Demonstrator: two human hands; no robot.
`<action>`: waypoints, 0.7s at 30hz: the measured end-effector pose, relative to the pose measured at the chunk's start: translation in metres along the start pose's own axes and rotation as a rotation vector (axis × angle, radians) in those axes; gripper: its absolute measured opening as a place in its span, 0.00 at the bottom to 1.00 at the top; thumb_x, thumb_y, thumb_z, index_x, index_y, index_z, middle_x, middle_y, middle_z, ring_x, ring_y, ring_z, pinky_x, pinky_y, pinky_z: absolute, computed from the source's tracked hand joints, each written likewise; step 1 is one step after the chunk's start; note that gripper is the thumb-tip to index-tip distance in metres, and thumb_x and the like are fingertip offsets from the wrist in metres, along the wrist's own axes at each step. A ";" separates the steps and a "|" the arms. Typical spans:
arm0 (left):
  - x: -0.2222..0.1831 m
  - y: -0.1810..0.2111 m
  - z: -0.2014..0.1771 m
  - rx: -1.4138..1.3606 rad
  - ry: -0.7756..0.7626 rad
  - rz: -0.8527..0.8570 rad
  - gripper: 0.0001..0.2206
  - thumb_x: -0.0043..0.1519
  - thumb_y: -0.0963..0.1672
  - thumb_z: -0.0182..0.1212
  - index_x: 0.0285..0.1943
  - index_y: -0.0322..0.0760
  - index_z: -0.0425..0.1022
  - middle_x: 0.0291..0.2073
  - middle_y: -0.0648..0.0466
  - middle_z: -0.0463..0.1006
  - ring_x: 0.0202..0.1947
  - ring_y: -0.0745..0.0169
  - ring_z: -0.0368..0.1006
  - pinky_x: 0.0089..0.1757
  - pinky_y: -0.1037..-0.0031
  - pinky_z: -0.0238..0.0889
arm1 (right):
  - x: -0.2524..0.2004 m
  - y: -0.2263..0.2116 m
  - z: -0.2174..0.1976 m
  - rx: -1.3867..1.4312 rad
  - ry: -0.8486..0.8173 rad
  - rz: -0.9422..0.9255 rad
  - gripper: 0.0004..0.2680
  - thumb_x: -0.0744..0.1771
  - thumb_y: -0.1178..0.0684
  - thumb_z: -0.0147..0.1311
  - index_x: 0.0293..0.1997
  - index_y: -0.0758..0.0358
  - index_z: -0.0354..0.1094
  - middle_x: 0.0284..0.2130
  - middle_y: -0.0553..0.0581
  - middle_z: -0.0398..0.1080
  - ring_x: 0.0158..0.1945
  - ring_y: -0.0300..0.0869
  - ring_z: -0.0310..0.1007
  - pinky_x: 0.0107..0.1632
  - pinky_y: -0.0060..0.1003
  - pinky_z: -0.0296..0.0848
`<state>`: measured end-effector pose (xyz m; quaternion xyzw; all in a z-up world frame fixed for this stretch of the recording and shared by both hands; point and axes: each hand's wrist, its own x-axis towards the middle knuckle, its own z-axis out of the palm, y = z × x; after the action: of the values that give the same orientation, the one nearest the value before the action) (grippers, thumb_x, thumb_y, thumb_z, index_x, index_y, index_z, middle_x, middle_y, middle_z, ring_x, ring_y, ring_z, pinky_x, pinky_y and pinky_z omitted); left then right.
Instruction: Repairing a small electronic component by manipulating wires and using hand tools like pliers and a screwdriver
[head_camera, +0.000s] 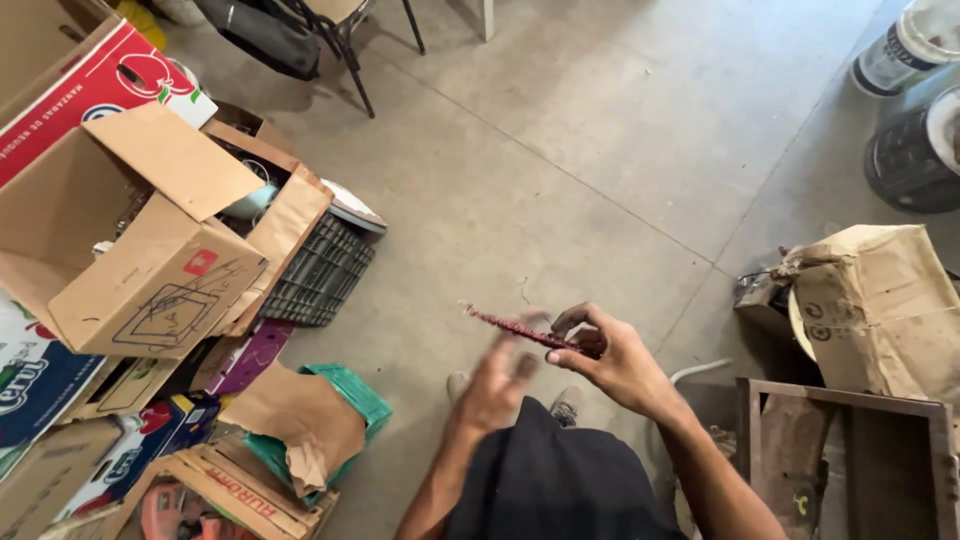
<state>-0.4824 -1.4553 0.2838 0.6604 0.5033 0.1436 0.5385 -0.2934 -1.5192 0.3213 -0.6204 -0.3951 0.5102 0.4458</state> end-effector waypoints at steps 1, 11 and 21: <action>0.003 -0.004 0.014 -0.154 -0.006 0.236 0.22 0.62 0.53 0.56 0.62 0.43 0.72 0.58 0.48 0.74 0.61 0.50 0.69 0.59 0.62 0.62 | 0.001 0.001 0.002 -0.024 -0.004 -0.028 0.13 0.62 0.61 0.66 0.50 0.69 0.71 0.39 0.61 0.72 0.33 0.45 0.79 0.38 0.39 0.84; -0.003 0.002 0.012 -0.356 0.011 0.534 0.03 0.58 0.41 0.72 0.37 0.37 0.84 0.31 0.52 0.83 0.37 0.58 0.82 0.40 0.70 0.74 | -0.032 -0.034 -0.011 -0.043 -0.331 0.141 0.08 0.70 0.52 0.51 0.50 0.66 0.69 0.32 0.58 0.76 0.36 0.40 0.74 0.45 0.40 0.80; -0.013 0.011 -0.001 -0.428 0.052 0.551 0.04 0.61 0.40 0.70 0.34 0.32 0.84 0.24 0.52 0.74 0.27 0.71 0.71 0.31 0.75 0.66 | -0.030 -0.018 0.001 0.002 -0.135 0.099 0.10 0.66 0.53 0.60 0.48 0.68 0.79 0.22 0.56 0.75 0.30 0.37 0.72 0.34 0.32 0.75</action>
<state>-0.4833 -1.4647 0.2982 0.6396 0.2782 0.4024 0.5929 -0.3002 -1.5420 0.3464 -0.6030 -0.3923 0.5728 0.3929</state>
